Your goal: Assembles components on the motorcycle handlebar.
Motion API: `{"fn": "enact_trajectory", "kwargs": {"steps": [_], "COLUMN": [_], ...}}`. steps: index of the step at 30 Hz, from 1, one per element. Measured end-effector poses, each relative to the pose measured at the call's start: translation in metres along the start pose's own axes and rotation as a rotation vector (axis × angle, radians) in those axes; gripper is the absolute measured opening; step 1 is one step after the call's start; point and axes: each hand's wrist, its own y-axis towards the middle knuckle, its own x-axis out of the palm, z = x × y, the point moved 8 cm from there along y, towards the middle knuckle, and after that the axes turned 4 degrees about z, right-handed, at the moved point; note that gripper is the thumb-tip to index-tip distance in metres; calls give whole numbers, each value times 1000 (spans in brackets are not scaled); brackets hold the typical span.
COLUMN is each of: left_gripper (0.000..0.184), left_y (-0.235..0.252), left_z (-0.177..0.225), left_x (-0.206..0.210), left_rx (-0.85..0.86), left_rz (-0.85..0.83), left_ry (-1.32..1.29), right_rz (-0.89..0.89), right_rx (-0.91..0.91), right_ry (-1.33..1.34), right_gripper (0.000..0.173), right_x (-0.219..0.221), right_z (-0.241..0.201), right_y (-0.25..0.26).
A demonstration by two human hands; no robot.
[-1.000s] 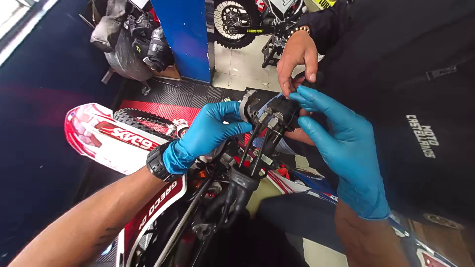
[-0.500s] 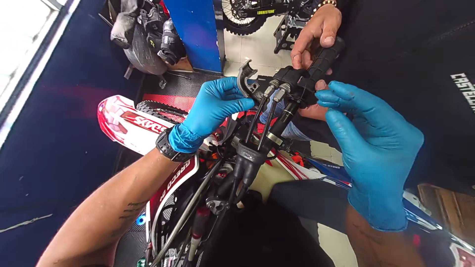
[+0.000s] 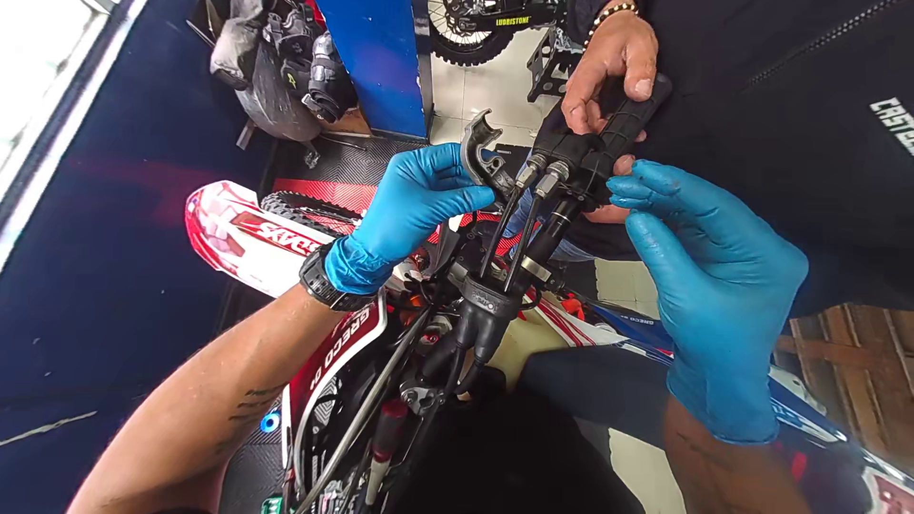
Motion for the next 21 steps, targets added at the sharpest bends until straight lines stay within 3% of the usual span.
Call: {"fn": "enact_trajectory", "kwargs": {"steps": [8,14,17,21], "left_gripper": [29,23,20,14], "left_y": [-4,10,18,22], "left_z": [3,37,57,68], "left_x": [-2,-12,-12,-9], "left_rx": [23,64,88,6], "left_rz": [-4,-24,-74,-83], "left_ry": [68,342,357,272], "right_rz": [17,-38,-169,-595], "right_rx": [4,-129,-257,-396], "right_ry": [-16,-99,-164,-182], "right_gripper": [30,29,30,40], "right_x": [-3,-3,15,63], "right_z": [-1,-19,-39,-53], "right_y": [2,43,83,111]}}
